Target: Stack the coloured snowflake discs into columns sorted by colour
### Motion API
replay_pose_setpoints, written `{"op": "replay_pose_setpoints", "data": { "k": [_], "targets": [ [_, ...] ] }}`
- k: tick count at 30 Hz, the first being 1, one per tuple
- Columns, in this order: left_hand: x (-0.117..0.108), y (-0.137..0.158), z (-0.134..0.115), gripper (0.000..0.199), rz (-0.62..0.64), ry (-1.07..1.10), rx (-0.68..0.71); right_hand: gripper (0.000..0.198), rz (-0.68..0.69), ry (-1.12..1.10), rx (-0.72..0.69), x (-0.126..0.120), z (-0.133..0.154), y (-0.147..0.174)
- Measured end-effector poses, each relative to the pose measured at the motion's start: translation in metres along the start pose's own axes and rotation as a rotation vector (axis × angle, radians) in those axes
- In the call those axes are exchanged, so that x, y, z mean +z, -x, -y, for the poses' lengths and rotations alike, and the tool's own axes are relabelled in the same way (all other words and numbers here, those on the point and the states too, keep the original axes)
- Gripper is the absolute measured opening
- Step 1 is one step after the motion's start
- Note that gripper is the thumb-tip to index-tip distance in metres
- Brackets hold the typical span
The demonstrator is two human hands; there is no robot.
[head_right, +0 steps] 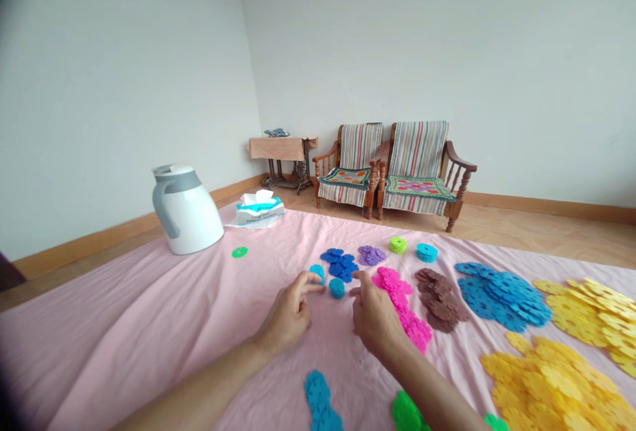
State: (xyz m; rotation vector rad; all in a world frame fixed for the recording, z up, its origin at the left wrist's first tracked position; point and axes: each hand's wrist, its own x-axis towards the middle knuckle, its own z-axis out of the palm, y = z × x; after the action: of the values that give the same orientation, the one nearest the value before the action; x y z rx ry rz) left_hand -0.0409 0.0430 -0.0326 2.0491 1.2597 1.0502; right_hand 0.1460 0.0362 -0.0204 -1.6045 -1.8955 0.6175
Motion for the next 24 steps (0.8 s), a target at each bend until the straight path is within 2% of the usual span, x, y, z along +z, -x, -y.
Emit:
{"op": "replay_pose_setpoints", "data": {
  "k": [5,11,17,20,24],
  "targets": [
    [0.0011,-0.0006,0.0033,0.065,0.056,-0.019,0.034,0.040,0.028,-0.097,-0.019,0.0017,0.0007,0.0041],
    [-0.0007,-0.0027,0.0004,0.072,0.107,-0.046,0.060,0.043,-0.013,-0.063,-0.030,0.0006,-0.0010,0.0052],
    [-0.0003,-0.0024,-0.0013,0.060,0.083,-0.039,0.073,0.029,-0.071,0.057,-0.043,-0.0034,0.0022,0.0084],
    [0.0007,-0.0018,-0.0021,0.051,0.064,-0.099,0.080,0.037,-0.080,0.105,-0.048,-0.0021,0.0009,0.0079],
    [0.0017,0.0007,-0.0060,0.056,0.043,-0.187,0.129,0.047,-0.065,0.173,-0.064,0.0025,-0.0023,0.0060]
  ]
}}
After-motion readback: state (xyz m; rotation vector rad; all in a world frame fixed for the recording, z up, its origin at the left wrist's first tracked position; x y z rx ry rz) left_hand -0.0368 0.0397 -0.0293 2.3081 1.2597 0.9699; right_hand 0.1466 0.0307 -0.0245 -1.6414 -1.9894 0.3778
